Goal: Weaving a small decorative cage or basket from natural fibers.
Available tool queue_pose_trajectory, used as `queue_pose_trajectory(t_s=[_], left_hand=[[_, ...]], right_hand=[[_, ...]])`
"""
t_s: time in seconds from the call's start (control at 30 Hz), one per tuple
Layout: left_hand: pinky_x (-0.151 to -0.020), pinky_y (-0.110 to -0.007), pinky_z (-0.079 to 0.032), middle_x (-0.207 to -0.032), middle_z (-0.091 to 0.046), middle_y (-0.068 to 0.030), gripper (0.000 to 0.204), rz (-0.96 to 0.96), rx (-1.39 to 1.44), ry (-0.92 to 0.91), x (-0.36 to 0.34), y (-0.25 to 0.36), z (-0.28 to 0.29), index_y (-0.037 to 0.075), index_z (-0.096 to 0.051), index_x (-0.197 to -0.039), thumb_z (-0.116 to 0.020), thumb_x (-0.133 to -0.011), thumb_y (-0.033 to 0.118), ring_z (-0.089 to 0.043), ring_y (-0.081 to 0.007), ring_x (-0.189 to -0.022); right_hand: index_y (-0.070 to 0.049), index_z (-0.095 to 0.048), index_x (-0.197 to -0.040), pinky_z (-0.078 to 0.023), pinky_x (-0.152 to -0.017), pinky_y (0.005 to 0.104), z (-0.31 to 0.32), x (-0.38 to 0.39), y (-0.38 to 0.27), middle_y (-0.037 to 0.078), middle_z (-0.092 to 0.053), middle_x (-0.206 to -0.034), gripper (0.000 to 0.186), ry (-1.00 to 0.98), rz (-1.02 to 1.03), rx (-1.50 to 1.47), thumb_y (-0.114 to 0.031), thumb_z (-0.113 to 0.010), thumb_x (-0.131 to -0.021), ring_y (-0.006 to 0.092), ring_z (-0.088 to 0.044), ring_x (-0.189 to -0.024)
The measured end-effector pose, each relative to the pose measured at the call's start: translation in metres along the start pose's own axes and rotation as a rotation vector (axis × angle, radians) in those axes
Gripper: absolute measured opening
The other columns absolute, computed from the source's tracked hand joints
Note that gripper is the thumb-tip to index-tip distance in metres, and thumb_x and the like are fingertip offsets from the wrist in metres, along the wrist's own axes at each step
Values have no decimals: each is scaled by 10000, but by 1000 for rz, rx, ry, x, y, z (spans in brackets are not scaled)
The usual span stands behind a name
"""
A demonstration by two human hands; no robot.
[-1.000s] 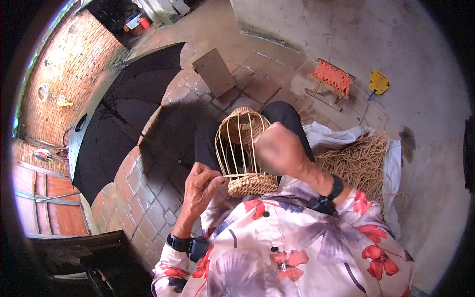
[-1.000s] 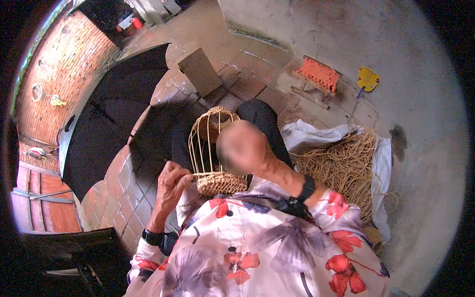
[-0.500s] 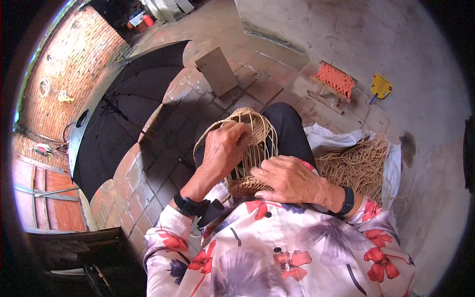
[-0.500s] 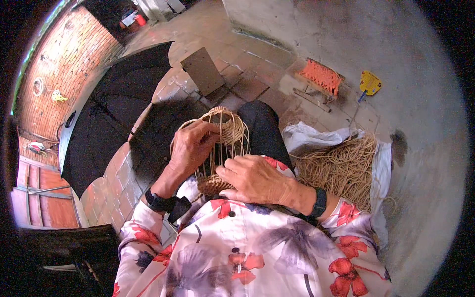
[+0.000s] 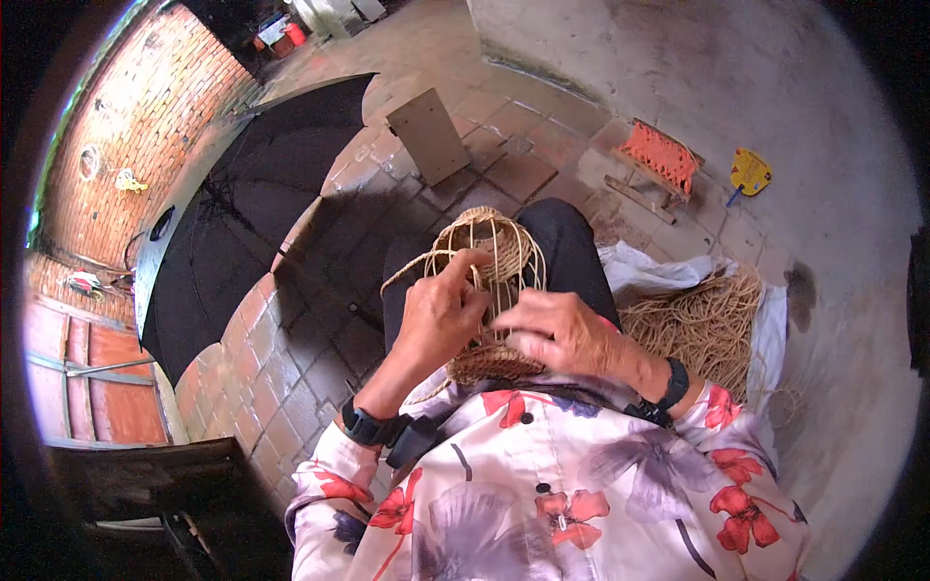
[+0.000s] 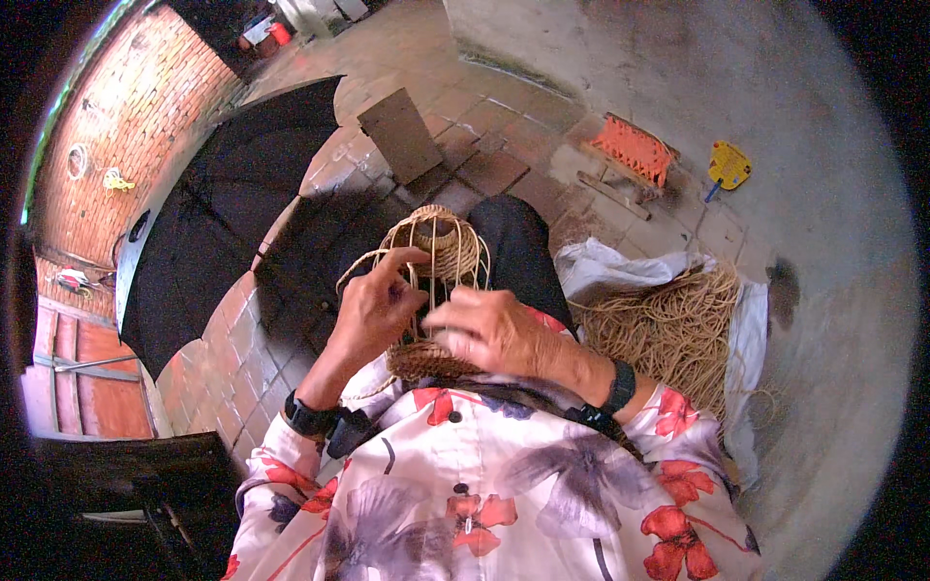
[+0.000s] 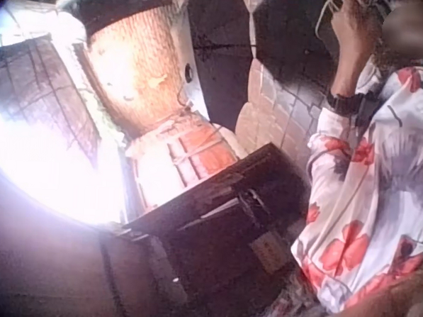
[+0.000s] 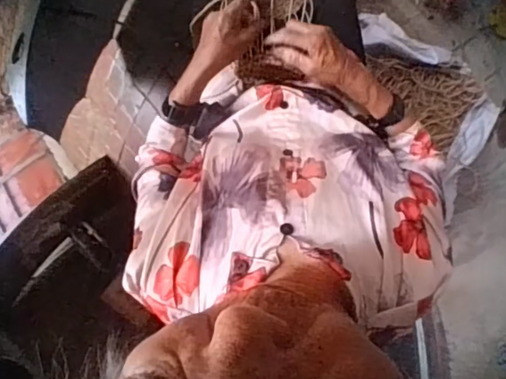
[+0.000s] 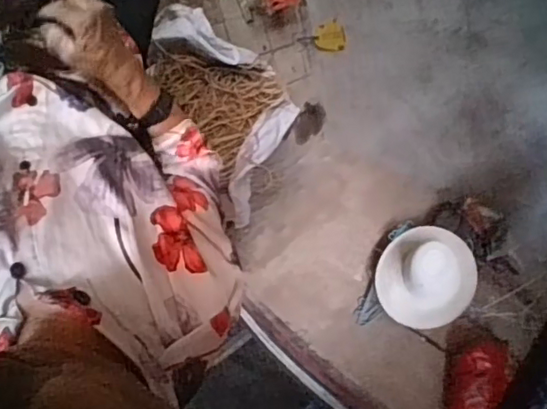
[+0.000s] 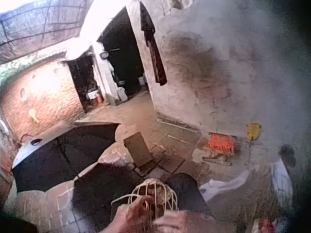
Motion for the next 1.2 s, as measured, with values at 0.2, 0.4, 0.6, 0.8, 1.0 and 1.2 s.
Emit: queue_pose_trajectory(t_s=[0.2,0.4,0.6,0.8,1.0,1.2], left_hand=[[-538,-317,-457,-654,-592,-82,421,100,132,21,10,6,4,86,-532,-1152,-668,-755,48,-586,-171,-554],[-533,-256,-455,-661,-597,-44,438,126,292,52,23,1,5,88,-533,-1152,-682,-749,1,-562,-88,-570],[-561,-230,-457,-670,-597,-28,276,302,193,234,61,-30,10,19,-584,-1027,-615,-753,13,-552,-52,-611],[-535,-246,-485,-720,-577,-10,125,451,911,92,77,-63,8,12,-592,-873,-611,-877,135,-557,-90,-624],[-537,-218,-483,-739,-605,-9,93,420,1051,48,35,-59,-14,46,-582,-919,-611,-900,131,-566,-85,-596],[-529,-288,-447,-673,-610,-77,173,250,216,155,28,-37,-16,18,-595,-887,-657,-777,136,-575,-87,-593]], right_hand=[[-42,-610,-928,-445,-575,331,10,-27,12,98,-542,-745,114,465,-136,-10,-50,-579,-818,243,-566,-647],[-90,-564,-1026,-483,-588,422,-4,-44,21,110,-626,-676,295,292,-494,133,-161,-641,-749,320,-634,-651],[-104,-563,-980,-487,-599,436,-2,-46,26,109,-625,-642,277,291,-496,283,-118,-591,-705,324,-640,-643],[-88,-533,-917,-478,-606,482,-5,-40,30,142,-626,-720,216,344,-418,201,-66,-571,-706,365,-629,-670],[-79,-540,-802,-472,-515,415,-12,-36,27,111,-592,-615,99,415,-316,162,-14,-549,-729,317,-629,-588],[-75,-542,-800,-473,-500,367,-15,-28,37,104,-578,-594,108,468,-333,73,3,-560,-728,278,-630,-560]])
Point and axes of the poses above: each hand's wrist, its own x-axis away from the middle knuckle, its own z-axis out of the back of the hand, y = z × x, the point moved 3 cm from there along -x, towards the middle knuckle
